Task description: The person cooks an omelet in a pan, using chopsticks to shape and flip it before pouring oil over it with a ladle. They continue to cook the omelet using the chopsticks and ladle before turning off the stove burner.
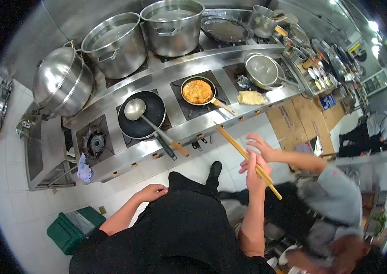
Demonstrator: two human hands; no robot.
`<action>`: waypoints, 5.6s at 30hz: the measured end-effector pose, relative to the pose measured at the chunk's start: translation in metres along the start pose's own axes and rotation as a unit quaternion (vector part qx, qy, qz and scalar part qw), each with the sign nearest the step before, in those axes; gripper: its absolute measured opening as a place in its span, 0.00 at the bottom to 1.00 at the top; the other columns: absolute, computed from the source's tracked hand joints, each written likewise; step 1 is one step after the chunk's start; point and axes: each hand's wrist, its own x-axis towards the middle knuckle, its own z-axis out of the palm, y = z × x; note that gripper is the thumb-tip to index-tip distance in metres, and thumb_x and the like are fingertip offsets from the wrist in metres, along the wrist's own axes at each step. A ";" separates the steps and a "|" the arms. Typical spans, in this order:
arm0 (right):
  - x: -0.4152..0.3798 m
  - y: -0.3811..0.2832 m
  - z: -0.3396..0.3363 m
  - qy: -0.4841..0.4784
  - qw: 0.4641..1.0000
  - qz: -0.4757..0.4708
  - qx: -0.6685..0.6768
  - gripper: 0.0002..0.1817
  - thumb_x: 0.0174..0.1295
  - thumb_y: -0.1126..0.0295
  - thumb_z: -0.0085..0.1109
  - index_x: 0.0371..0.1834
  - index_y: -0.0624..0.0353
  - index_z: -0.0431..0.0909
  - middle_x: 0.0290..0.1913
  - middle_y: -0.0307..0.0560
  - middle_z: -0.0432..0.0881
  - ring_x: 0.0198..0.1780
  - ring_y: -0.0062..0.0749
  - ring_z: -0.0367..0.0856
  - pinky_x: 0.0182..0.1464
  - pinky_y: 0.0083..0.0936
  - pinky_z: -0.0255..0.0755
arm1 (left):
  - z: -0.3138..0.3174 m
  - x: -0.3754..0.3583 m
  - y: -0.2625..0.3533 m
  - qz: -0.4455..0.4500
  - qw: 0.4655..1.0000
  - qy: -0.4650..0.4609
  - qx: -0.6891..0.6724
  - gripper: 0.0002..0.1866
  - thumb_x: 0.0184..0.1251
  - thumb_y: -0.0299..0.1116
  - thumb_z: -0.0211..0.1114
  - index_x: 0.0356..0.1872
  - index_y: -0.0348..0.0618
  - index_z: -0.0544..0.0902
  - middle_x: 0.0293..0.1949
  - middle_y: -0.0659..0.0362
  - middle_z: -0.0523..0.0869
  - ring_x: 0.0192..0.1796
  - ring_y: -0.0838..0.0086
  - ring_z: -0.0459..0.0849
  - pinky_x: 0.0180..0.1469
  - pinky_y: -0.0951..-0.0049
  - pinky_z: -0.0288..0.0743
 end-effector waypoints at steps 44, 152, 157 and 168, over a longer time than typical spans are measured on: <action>0.474 0.130 0.077 -0.415 0.908 0.029 0.049 0.13 0.72 0.64 0.66 0.43 0.64 0.80 0.34 0.41 0.84 0.32 0.22 0.84 0.37 0.23 0.81 | -0.105 0.298 0.269 0.094 0.681 0.698 -0.201 0.08 0.78 0.28 0.64 0.49 0.35 0.83 0.49 0.53 0.82 0.46 0.71 0.88 0.49 0.73 0.83; 0.467 0.131 0.180 -0.481 0.868 0.043 0.112 0.15 0.74 0.68 0.64 0.50 0.74 0.85 0.41 0.56 0.91 0.41 0.36 0.92 0.47 0.27 0.87 | -0.146 0.250 0.247 0.032 0.762 0.641 -0.086 0.13 0.78 0.33 0.61 0.44 0.30 0.88 0.33 0.50 0.92 0.35 0.70 0.93 0.41 0.72 0.85; 0.461 0.129 0.184 -0.473 0.872 0.032 0.127 0.15 0.75 0.69 0.62 0.50 0.74 0.85 0.42 0.57 0.91 0.41 0.37 0.92 0.48 0.28 0.87 | -0.146 0.261 0.232 0.031 0.763 0.639 -0.092 0.13 0.79 0.33 0.62 0.43 0.30 0.88 0.32 0.51 0.92 0.35 0.70 0.93 0.41 0.72 0.85; 0.473 0.123 0.185 -0.467 0.875 0.010 0.123 0.15 0.75 0.68 0.64 0.51 0.73 0.85 0.43 0.57 0.91 0.42 0.36 0.92 0.48 0.26 0.86 | -0.152 0.259 0.248 0.037 0.756 0.645 -0.100 0.14 0.79 0.34 0.61 0.45 0.30 0.87 0.33 0.49 0.92 0.35 0.69 0.93 0.40 0.70 0.85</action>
